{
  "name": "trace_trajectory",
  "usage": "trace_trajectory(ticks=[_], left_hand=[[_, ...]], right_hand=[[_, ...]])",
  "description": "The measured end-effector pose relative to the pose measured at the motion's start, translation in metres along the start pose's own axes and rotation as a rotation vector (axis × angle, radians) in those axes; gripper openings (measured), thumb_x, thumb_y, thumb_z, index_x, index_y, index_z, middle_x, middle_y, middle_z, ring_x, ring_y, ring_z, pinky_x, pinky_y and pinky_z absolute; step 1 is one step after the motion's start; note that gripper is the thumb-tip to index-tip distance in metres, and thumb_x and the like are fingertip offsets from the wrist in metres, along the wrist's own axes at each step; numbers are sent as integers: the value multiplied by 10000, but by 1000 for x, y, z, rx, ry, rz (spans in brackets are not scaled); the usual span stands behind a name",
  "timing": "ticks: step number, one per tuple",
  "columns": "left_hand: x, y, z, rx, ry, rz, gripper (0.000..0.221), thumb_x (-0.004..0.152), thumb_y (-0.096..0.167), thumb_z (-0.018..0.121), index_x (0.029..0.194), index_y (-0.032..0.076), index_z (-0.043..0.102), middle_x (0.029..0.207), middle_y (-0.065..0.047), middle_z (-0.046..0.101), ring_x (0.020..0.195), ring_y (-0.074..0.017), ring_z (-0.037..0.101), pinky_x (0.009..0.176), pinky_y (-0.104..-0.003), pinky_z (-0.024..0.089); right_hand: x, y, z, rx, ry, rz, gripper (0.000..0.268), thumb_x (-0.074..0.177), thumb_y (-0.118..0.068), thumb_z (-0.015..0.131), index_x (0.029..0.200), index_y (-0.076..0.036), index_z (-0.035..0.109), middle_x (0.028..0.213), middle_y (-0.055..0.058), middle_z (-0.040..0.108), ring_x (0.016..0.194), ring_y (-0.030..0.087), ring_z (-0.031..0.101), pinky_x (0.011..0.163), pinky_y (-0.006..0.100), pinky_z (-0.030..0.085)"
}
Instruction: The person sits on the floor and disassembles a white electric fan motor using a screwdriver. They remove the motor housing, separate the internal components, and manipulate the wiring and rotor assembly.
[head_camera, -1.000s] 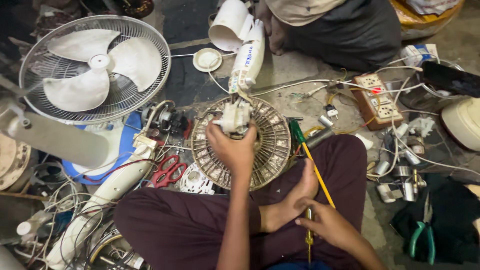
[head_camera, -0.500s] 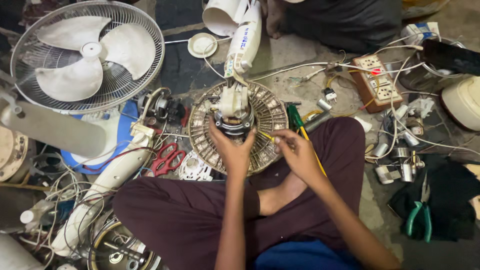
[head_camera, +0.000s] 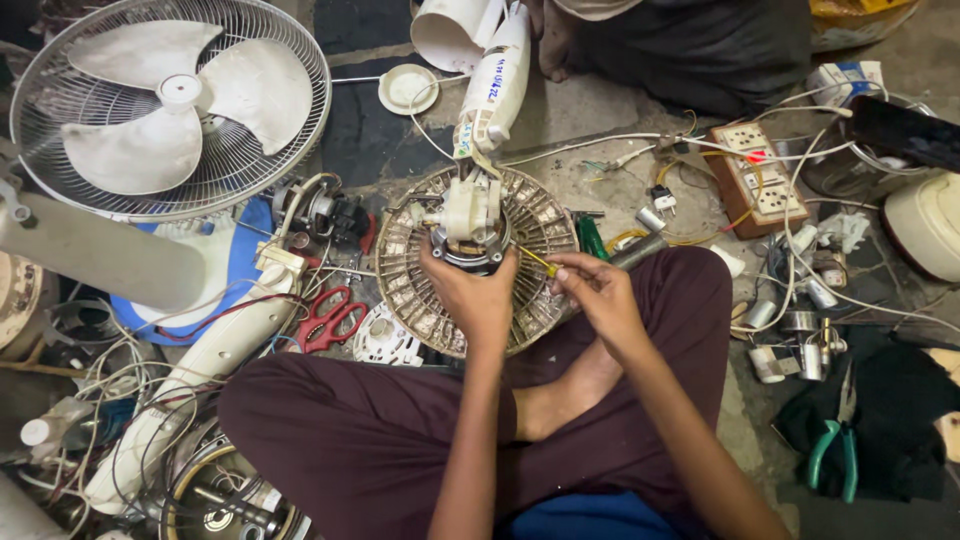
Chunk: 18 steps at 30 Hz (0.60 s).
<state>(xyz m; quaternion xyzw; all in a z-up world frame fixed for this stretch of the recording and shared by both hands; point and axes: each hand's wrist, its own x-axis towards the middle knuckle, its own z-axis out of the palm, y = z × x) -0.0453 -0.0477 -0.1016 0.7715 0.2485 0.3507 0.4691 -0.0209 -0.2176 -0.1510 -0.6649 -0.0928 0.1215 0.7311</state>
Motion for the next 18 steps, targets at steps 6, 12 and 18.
trace_trajectory(ticks=[6, 12, 18], left_hand=[[2, 8, -1, 43, 9, -177, 984, 628, 255, 919, 1420, 7, 391, 1243, -249, 624, 1124, -412, 649, 968, -469, 492], [1, 6, -1, 41, 41, -153, 947, 591, 248, 928, 1370, 35, 432, 1181, -221, 666, 1068, -388, 681, 936, -457, 511], [-1, 0, 3, -153, 11, -139, 920, 642, 176, 893, 1389, -12, 389, 1236, -207, 601, 1117, -340, 644, 996, -432, 491]], right_hand=[[27, 7, -14, 44, -159, 43, 285, 1009, -168, 629, 1248, -41, 719, 844, -2, 714, 710, 45, 568, 618, 187, 449], [22, -2, 1, -429, 14, -371, 207, 1006, -123, 663, 1179, -35, 736, 1023, 85, 748, 818, 99, 684, 708, 235, 544], [-1, -15, 21, -523, 114, -465, 197, 1004, -83, 666, 1182, -20, 718, 1086, 146, 761, 842, 202, 742, 705, 295, 569]])
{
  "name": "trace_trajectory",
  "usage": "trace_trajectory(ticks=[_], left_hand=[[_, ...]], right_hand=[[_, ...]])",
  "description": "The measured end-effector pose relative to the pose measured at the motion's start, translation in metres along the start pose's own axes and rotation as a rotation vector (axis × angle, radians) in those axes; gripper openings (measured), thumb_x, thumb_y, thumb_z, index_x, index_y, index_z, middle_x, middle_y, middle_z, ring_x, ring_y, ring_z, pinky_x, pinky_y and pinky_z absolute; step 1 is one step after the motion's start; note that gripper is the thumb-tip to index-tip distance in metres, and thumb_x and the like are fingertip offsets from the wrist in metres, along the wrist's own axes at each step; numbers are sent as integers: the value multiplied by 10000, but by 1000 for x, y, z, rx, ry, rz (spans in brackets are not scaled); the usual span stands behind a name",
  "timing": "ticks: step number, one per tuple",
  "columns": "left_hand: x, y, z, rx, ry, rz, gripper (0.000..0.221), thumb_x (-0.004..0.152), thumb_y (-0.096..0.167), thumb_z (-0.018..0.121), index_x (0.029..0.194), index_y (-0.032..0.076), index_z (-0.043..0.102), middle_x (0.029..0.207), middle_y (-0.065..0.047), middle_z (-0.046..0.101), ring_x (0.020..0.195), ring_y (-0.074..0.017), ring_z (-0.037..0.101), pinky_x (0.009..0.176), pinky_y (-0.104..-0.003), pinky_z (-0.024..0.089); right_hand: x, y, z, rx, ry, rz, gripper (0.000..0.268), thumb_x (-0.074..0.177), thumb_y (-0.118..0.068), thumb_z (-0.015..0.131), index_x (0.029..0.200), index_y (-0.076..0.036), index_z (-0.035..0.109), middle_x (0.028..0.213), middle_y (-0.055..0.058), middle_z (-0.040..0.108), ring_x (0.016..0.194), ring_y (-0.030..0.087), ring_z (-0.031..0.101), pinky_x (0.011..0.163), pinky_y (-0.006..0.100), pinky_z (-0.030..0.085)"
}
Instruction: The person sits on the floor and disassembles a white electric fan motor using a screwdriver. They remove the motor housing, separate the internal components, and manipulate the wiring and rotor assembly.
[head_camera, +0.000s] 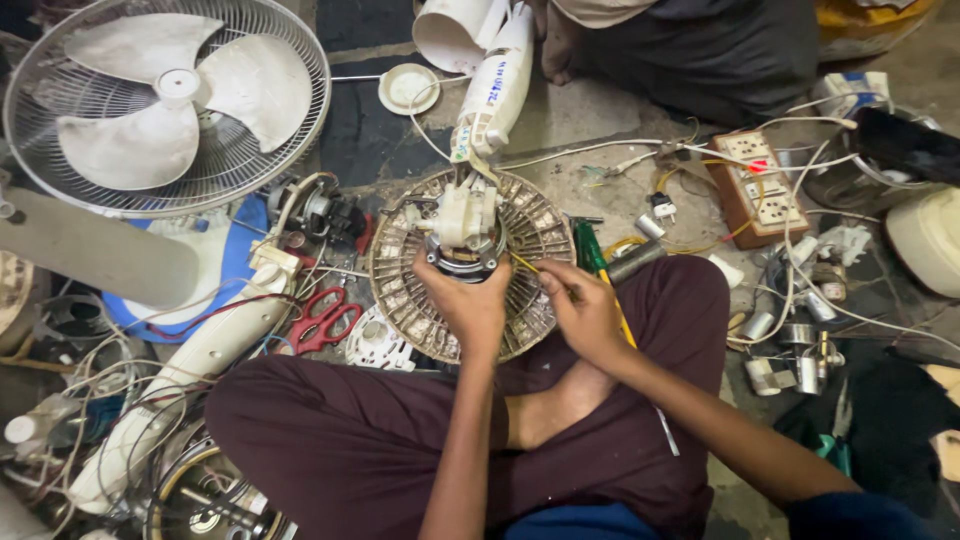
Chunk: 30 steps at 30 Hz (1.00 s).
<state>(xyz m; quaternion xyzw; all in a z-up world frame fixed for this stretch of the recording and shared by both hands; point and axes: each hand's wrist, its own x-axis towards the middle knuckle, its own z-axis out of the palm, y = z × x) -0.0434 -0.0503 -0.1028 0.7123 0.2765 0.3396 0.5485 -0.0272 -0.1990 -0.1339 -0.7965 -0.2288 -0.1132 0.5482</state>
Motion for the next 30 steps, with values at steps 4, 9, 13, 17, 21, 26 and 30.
trace_trajectory(ticks=[4, 9, 13, 17, 21, 26, 30], left_hand=[[-1, -3, 3, 1, 23, 52, 923, 647, 151, 890, 1400, -27, 387, 1281, -219, 558, 1175, -346, 593, 1042, -441, 456], [0, -6, 3, 48, 44, 80, 940, 606, 142, 908, 1378, -22, 398, 1276, -232, 533, 1198, -387, 559, 1058, -473, 424], [-2, -6, 3, 56, 57, 142, 910, 638, 135, 903, 1386, -14, 407, 1293, -239, 530, 1226, -408, 553, 1080, -491, 416], [-1, -6, -1, 77, 39, 94, 942, 592, 127, 892, 1378, -12, 393, 1272, -241, 512, 1206, -427, 533, 1059, -505, 408], [-1, -8, 2, 53, 50, 155, 940, 589, 108, 878, 1392, 7, 399, 1297, -235, 502, 1233, -435, 522, 1079, -512, 406], [0, -11, 4, -14, 44, 115, 970, 596, 92, 873, 1431, 22, 384, 1338, -228, 470, 1272, -430, 506, 1103, -510, 393], [1, -16, 4, -98, 11, 103, 997, 593, 48, 836, 1468, 25, 360, 1384, -223, 442, 1313, -415, 481, 1141, -502, 368]], right_hand=[[16, 0, -11, -233, -48, -254, 233, 957, -67, 705, 1189, -49, 725, 876, 103, 702, 687, 253, 677, 608, 352, 535], [54, 2, -45, -597, -284, -570, 297, 870, -170, 759, 1151, -86, 719, 691, 68, 595, 558, 256, 623, 492, 408, 486], [73, -12, -60, -668, -429, -611, 340, 866, -215, 746, 1186, -116, 687, 717, 64, 619, 577, 271, 648, 505, 414, 512], [90, -35, -65, -789, -576, -595, 377, 785, -219, 735, 1148, -141, 676, 715, 75, 654, 598, 300, 680, 490, 439, 522], [101, -48, -68, -843, -661, -565, 285, 815, -238, 704, 1071, -122, 662, 724, 94, 680, 605, 318, 697, 496, 464, 530], [115, -61, -64, -866, -724, -566, 159, 904, -265, 643, 945, -112, 654, 722, 109, 692, 601, 341, 692, 522, 483, 535], [126, -71, -61, -892, -803, -492, 207, 933, -310, 619, 931, -108, 665, 659, 130, 686, 577, 361, 681, 533, 507, 534]])
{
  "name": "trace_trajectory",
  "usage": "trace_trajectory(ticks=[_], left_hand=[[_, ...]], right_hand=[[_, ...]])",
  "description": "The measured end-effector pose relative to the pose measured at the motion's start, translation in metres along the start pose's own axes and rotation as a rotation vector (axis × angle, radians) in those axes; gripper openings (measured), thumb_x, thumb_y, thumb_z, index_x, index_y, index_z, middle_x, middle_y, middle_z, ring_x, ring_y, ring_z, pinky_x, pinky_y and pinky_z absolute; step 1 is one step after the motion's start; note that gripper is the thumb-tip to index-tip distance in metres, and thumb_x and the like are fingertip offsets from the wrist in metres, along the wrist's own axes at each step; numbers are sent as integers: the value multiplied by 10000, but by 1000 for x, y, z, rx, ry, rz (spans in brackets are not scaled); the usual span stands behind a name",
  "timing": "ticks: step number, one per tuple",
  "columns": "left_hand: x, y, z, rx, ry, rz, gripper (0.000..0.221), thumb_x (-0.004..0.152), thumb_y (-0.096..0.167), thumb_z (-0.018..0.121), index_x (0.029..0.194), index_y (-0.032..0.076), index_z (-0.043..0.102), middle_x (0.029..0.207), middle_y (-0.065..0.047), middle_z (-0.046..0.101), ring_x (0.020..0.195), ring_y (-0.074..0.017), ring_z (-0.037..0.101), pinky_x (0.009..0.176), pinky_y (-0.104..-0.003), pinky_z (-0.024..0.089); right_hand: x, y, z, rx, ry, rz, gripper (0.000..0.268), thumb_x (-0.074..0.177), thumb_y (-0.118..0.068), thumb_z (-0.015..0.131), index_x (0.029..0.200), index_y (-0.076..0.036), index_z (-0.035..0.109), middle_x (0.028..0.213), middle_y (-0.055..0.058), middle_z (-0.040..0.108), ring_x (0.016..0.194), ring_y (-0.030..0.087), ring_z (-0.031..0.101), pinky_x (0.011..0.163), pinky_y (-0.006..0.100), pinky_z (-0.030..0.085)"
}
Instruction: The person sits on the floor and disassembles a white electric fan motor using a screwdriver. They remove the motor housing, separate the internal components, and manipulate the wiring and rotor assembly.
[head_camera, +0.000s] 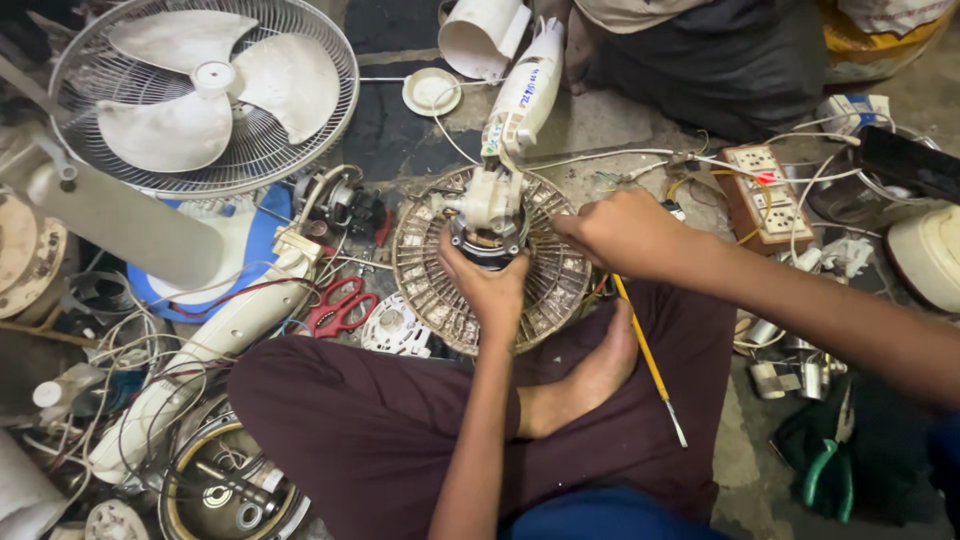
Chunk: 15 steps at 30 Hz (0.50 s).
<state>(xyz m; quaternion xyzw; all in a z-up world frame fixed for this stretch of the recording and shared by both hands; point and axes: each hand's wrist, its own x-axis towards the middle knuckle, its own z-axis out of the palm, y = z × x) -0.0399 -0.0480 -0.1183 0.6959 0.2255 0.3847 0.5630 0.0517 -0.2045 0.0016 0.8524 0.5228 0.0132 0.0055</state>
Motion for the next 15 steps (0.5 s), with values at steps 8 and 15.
trace_trajectory(ticks=[8, 15], left_hand=[[-1, -6, 2, -8, -12, 47, 1036, 601, 33, 853, 1495, 31, 329, 1429, -232, 413, 1371, -415, 413, 1190, -527, 296], [3, -1, -4, 58, -58, 15, 1061, 604, 117, 893, 1490, 16, 318, 1432, -249, 433, 1365, -432, 408, 1160, -541, 290]], right_hand=[[18, 4, -3, 4, -59, 22, 236, 925, -357, 633, 895, -145, 731, 666, 156, 688, 629, 379, 690, 592, 515, 550], [-3, -1, 0, 249, -36, 186, 274, 907, -361, 642, 1034, -145, 752, 852, 159, 739, 797, 377, 715, 698, 500, 555]])
